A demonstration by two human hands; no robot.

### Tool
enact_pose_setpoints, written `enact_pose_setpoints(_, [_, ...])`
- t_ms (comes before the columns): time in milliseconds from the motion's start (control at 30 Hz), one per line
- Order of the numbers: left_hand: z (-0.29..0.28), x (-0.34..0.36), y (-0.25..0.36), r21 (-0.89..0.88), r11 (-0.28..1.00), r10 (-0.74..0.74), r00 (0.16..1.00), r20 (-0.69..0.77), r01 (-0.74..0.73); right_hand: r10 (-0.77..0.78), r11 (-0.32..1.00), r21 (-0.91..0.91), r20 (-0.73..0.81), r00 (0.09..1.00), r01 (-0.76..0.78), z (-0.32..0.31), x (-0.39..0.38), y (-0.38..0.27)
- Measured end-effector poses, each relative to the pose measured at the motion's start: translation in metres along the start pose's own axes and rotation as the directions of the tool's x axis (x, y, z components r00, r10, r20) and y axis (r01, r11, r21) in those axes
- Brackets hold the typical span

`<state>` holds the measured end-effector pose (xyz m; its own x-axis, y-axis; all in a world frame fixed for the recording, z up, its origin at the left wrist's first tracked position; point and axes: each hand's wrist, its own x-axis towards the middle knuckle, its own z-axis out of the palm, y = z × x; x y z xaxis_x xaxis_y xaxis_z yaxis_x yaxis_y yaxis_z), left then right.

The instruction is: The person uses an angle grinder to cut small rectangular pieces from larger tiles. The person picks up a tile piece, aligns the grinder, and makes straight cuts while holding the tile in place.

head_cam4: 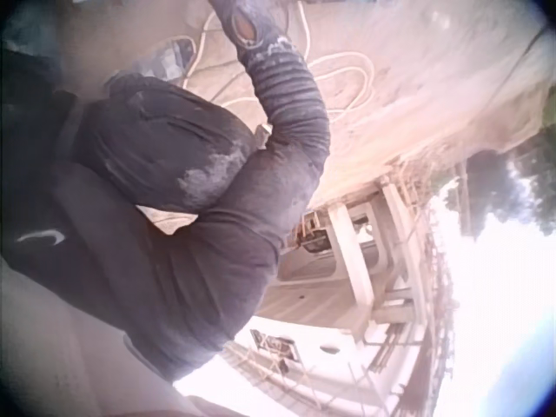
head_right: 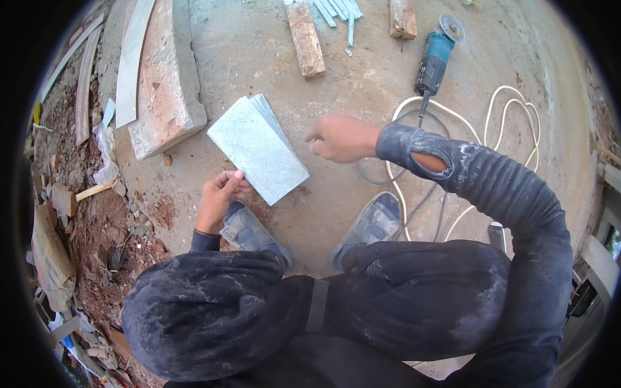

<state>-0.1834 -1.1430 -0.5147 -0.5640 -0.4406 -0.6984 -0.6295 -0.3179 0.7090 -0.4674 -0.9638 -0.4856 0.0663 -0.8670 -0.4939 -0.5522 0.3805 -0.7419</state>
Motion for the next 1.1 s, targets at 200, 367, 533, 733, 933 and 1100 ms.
enact_pose_setpoints(200, [-0.004,0.012,0.008,0.055,0.998,0.012,1.000,-0.019,-0.011,0.057,0.941,0.335,-0.032,0.998,-0.043,0.033,0.010,-0.003])
enact_pose_setpoints(367, [-0.002,0.008,0.006,0.038,0.999,0.026,0.999,-0.036,-0.025,0.163,0.863,0.450,0.180,0.970,-0.229,0.029,0.023,-0.010])
enact_pose_setpoints(533, [0.005,0.000,0.011,-0.076,0.995,-0.061,0.998,-0.027,0.059,0.222,0.913,0.332,0.085,0.971,-0.238,0.031,0.022,-0.024])
enact_pose_setpoints(733, [0.003,0.001,0.007,-0.077,0.995,-0.069,0.997,-0.026,0.066,0.199,0.953,0.235,-0.016,0.980,-0.189,0.043,0.016,-0.044])
enact_pose_setpoints(933, [0.005,-0.001,0.010,-0.103,0.994,-0.035,0.997,-0.063,0.028,0.214,0.918,0.346,-0.022,0.976,-0.194,0.048,0.016,-0.049])
enact_pose_setpoints(1100, [0.004,0.001,0.006,-0.104,0.994,-0.041,0.998,-0.048,0.036,0.211,0.914,0.369,-0.083,0.974,-0.167,0.048,0.023,-0.048])
